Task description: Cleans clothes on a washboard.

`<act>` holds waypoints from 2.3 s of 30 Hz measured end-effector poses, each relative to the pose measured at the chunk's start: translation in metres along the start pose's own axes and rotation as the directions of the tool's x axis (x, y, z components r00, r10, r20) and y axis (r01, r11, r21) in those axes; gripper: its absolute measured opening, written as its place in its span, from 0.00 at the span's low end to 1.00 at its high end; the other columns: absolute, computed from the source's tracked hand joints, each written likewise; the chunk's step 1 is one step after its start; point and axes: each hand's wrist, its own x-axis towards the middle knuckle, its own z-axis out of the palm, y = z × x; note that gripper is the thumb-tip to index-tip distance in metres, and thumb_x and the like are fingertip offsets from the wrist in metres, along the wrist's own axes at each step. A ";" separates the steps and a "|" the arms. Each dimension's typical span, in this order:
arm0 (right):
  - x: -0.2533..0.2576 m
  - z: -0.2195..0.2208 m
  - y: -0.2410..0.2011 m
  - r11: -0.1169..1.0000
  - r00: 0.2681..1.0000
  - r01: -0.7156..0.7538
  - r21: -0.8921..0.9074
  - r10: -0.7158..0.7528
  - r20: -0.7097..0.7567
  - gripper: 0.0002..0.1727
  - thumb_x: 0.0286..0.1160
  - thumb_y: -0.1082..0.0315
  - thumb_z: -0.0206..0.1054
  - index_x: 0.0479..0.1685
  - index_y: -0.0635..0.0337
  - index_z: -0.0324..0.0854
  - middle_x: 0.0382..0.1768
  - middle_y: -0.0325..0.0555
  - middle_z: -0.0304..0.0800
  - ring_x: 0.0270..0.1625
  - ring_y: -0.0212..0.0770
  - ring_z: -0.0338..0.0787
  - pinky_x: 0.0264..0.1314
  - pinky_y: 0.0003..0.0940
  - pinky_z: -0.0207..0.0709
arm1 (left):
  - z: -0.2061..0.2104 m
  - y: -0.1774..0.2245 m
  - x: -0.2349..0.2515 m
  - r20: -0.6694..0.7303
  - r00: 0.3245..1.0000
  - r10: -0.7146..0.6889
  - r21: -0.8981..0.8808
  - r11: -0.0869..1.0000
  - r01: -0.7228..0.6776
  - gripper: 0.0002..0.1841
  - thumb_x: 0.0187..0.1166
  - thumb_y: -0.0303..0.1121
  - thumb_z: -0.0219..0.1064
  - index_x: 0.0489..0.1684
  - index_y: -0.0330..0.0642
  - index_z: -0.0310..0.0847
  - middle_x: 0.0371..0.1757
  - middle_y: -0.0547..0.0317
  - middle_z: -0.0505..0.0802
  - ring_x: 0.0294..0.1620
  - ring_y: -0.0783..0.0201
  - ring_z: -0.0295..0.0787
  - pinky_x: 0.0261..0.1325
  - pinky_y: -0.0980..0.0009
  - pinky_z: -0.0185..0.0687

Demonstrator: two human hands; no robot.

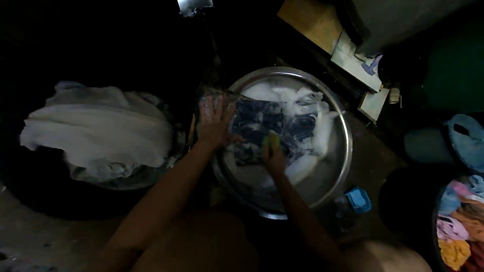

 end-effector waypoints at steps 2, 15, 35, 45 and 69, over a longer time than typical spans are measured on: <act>-0.004 -0.018 0.039 0.987 0.996 -0.071 -0.147 0.078 0.042 0.30 0.90 0.52 0.53 0.90 0.45 0.66 0.70 0.68 0.82 0.54 0.62 0.93 0.52 0.56 0.87 | 0.006 0.003 -0.005 -0.018 1.000 0.025 -0.005 1.000 -0.025 0.65 0.60 0.72 0.75 0.99 0.61 0.34 0.96 0.39 0.28 0.93 0.28 0.11 0.87 0.26 0.12; 0.015 0.008 -0.038 0.947 0.982 0.187 0.260 -0.186 -0.030 0.27 0.89 0.56 0.59 0.86 0.45 0.72 0.60 0.62 0.89 0.51 0.58 0.92 0.52 0.56 0.87 | 0.021 -0.005 0.005 -0.169 0.970 0.176 0.022 0.984 -0.174 0.56 0.64 0.70 0.74 0.96 0.63 0.50 0.97 0.46 0.50 0.97 0.36 0.32 0.85 0.22 0.13; 0.050 -0.045 -0.040 0.997 0.996 -0.075 0.017 0.074 0.058 0.31 0.90 0.56 0.57 0.91 0.49 0.62 0.73 0.70 0.77 0.64 0.67 0.88 0.63 0.62 0.83 | 0.009 0.004 0.005 -0.018 0.995 0.103 0.037 0.994 -0.102 0.62 0.55 0.70 0.80 0.97 0.69 0.45 0.98 0.49 0.40 0.97 0.40 0.22 0.85 0.24 0.08; 0.104 -0.036 -0.017 0.985 0.993 -0.113 -0.132 0.108 -0.050 0.31 0.91 0.49 0.52 0.92 0.35 0.60 0.82 0.73 0.65 0.56 0.69 0.90 0.52 0.64 0.85 | 0.003 0.007 0.007 0.032 0.997 0.075 -0.007 0.997 -0.075 0.62 0.55 0.68 0.81 0.96 0.71 0.45 0.98 0.51 0.37 0.97 0.40 0.18 0.85 0.26 0.04; 0.096 -0.033 -0.037 0.988 0.988 -0.154 -0.013 0.153 -0.034 0.32 0.92 0.54 0.52 0.93 0.50 0.56 0.81 0.74 0.65 0.62 0.68 0.89 0.59 0.60 0.86 | 0.007 0.009 0.005 0.009 0.998 0.068 0.037 0.997 -0.068 0.62 0.54 0.72 0.79 0.96 0.69 0.47 0.98 0.51 0.40 0.97 0.42 0.22 0.86 0.26 0.09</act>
